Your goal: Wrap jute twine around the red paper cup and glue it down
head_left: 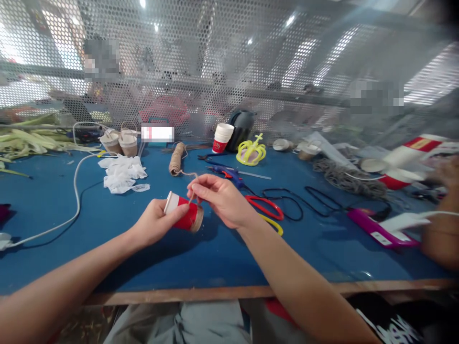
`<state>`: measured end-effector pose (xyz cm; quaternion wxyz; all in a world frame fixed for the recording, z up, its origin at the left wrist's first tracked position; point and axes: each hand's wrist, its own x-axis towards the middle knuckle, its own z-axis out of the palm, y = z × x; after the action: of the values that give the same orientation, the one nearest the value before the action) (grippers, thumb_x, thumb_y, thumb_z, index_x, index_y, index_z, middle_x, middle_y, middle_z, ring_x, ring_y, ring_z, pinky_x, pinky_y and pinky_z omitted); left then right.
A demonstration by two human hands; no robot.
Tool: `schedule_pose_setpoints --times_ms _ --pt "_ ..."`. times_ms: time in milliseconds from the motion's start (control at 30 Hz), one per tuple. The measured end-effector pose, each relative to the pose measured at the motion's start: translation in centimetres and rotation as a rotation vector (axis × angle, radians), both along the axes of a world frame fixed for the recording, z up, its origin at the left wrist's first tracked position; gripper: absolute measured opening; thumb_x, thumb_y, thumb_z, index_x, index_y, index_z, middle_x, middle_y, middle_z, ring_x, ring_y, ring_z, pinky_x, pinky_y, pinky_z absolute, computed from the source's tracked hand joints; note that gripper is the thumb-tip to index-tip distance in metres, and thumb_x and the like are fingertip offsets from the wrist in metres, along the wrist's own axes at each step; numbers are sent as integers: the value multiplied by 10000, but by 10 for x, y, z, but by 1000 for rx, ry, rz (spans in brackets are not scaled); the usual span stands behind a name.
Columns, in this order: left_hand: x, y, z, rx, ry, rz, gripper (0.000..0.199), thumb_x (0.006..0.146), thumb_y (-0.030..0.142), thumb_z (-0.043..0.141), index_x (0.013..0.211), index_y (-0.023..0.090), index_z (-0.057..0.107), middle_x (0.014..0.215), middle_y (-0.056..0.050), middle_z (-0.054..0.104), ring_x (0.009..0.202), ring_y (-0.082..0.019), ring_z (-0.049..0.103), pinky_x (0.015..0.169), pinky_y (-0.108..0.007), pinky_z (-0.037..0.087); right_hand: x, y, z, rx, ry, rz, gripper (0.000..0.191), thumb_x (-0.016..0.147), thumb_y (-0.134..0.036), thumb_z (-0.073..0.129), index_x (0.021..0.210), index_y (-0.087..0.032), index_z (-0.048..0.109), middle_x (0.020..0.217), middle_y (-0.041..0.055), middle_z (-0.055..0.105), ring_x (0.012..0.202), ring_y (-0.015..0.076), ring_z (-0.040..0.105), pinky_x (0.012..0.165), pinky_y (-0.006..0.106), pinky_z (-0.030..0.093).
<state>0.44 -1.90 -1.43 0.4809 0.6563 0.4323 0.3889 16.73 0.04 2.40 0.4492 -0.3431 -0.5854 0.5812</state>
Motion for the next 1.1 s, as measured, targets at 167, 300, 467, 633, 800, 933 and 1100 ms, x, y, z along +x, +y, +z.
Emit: schedule_pose_setpoints --times_ms 167,300,467,633,800,933,1100 --pt "1 2 2 -198 -146 25 395 670 498 587 608 109 562 508 34 458 469 -58 334 457 -189 268 11 2 -5 70 -26 -104 118 692 -264 673 719 -159 627 631 -15 618 590 79 523 574 237 385" --pt "1 1 2 -257 -168 30 386 637 490 627 614 109 572 515 31 495 464 -56 356 459 -187 280 14 3 -4 138 -48 -169 117 711 -266 657 695 -166 599 633 -17 609 599 81 524 579 239 386" --pt "-1 2 1 -285 -185 44 352 653 466 627 631 119 570 537 29 528 472 -61 399 478 -186 315 15 4 -2 179 -82 -222 116 727 -261 632 680 -172 575 618 -25 587 575 78 501 567 238 385" --pt "-1 1 0 -272 -171 29 330 667 435 630 610 115 574 514 37 512 466 -53 384 463 -176 295 15 6 -3 192 -161 -240 114 737 -251 615 673 -170 566 618 -23 580 573 80 497 584 243 393" --pt "-1 -1 2 -294 -190 0 308 672 417 633 636 112 603 537 22 549 482 -64 425 478 -179 333 14 7 -5 185 -237 -251 108 750 -239 596 678 -168 560 616 -25 579 575 83 505 608 254 405" --pt "0 -2 4 -292 -202 -17 294 662 404 641 625 114 606 543 13 570 485 -71 445 485 -183 362 13 9 -7 170 -273 -251 111 749 -244 596 684 -162 559 624 -22 584 587 89 517 617 261 408" --pt "1 -4 6 -258 -198 -17 291 656 400 646 607 117 600 508 30 542 458 -61 413 477 -185 355 13 10 -9 146 -297 -249 129 748 -268 595 690 -158 563 620 -20 582 584 90 515 613 264 403"
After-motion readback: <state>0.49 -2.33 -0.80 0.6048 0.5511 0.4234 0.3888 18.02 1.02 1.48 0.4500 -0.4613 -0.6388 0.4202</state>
